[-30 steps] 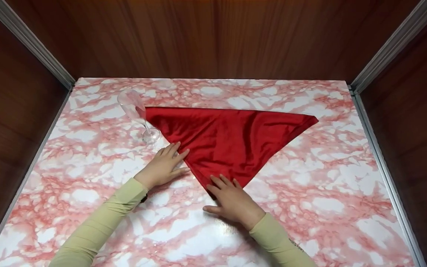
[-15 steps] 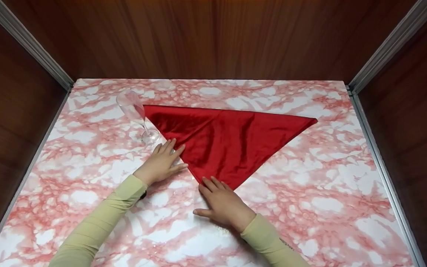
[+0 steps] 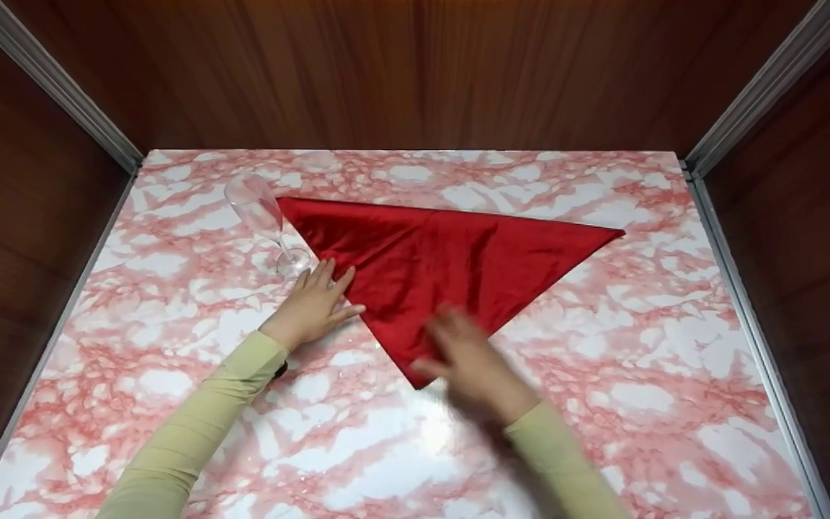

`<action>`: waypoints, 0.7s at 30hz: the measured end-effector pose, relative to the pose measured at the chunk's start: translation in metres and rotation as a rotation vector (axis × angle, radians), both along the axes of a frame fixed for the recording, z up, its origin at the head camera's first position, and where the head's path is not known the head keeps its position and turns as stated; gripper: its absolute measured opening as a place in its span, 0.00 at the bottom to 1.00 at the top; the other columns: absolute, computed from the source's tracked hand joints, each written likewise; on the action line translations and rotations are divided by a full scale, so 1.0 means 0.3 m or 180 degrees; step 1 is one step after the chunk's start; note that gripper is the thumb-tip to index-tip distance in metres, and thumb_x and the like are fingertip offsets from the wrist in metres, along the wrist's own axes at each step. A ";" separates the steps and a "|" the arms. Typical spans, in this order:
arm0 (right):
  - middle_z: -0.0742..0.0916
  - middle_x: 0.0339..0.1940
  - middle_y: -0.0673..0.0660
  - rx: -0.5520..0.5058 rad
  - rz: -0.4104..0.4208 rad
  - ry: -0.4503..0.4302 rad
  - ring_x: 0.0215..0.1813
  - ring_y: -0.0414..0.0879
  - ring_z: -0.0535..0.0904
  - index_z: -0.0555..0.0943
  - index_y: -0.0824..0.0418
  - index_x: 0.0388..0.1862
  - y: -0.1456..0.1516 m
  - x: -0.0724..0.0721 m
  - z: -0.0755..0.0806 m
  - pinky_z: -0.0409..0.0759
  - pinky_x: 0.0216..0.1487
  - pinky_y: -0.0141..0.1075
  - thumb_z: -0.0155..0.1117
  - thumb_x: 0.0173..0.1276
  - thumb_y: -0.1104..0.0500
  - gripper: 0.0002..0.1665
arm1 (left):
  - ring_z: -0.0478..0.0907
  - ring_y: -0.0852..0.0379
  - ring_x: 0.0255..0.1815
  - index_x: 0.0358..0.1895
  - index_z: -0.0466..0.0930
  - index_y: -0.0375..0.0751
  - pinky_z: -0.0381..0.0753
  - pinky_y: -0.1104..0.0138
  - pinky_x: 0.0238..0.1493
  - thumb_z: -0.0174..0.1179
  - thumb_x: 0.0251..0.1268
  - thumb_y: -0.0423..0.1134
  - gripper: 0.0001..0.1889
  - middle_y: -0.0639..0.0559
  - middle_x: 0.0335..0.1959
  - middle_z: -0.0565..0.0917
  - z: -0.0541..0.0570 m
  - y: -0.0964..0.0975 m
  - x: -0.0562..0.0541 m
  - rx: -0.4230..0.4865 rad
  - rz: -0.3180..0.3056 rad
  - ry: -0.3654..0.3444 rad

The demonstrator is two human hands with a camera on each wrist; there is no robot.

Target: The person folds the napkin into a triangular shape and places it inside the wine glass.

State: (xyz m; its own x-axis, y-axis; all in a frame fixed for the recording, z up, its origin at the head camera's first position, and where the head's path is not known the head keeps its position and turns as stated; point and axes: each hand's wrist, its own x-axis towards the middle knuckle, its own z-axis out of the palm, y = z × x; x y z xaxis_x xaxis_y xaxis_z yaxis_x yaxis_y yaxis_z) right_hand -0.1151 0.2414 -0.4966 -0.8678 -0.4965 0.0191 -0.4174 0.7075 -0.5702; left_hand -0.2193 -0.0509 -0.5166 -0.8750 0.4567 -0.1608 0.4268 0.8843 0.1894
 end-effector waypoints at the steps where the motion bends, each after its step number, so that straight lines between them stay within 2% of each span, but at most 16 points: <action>1: 0.61 0.73 0.68 0.0016 -0.0169 -0.0046 0.73 0.67 0.49 0.65 0.64 0.70 0.043 -0.023 0.008 0.56 0.67 0.61 0.62 0.65 0.40 0.43 | 0.39 0.38 0.75 0.76 0.50 0.44 0.40 0.48 0.72 0.34 0.65 0.72 0.45 0.32 0.74 0.47 0.004 0.002 -0.010 0.0018 0.0032 0.0000; 6: 0.53 0.73 0.73 0.0421 -0.0918 -0.0466 0.73 0.70 0.45 0.55 0.69 0.73 0.258 -0.143 0.033 0.51 0.64 0.68 0.51 0.67 0.32 0.52 | 0.37 0.34 0.74 0.76 0.47 0.39 0.41 0.50 0.72 0.35 0.67 0.70 0.45 0.29 0.74 0.43 0.020 0.008 -0.088 0.0051 0.0235 0.0021; 10: 0.48 0.72 0.79 0.0739 -0.1320 -0.0648 0.70 0.75 0.43 0.48 0.73 0.74 0.373 -0.215 0.024 0.49 0.63 0.69 0.47 0.67 0.29 0.58 | 0.39 0.31 0.73 0.76 0.46 0.39 0.41 0.47 0.71 0.35 0.67 0.70 0.45 0.30 0.74 0.44 0.021 0.005 -0.153 -0.0124 0.0453 0.0084; 14: 0.48 0.70 0.82 0.0853 -0.1464 -0.0667 0.68 0.78 0.48 0.47 0.76 0.73 0.414 -0.256 -0.009 0.52 0.64 0.67 0.47 0.67 0.29 0.59 | 0.43 0.30 0.72 0.76 0.48 0.42 0.42 0.45 0.71 0.34 0.65 0.72 0.46 0.31 0.74 0.47 0.009 -0.002 -0.193 -0.0443 0.0625 0.0164; 17: 0.46 0.69 0.84 0.0917 -0.1499 -0.0725 0.66 0.80 0.48 0.45 0.78 0.72 0.416 -0.264 -0.023 0.51 0.64 0.67 0.46 0.66 0.28 0.61 | 0.43 0.30 0.72 0.76 0.48 0.42 0.42 0.45 0.71 0.34 0.65 0.72 0.46 0.31 0.74 0.48 0.000 0.000 -0.206 -0.0520 0.0621 0.0168; 21: 0.42 0.69 0.84 0.0996 -0.1548 -0.0751 0.67 0.82 0.41 0.42 0.78 0.72 0.406 -0.268 -0.025 0.46 0.64 0.68 0.45 0.65 0.27 0.63 | 0.44 0.31 0.73 0.76 0.47 0.42 0.42 0.46 0.71 0.33 0.63 0.74 0.48 0.31 0.74 0.48 -0.008 0.008 -0.216 -0.0584 0.0581 0.0227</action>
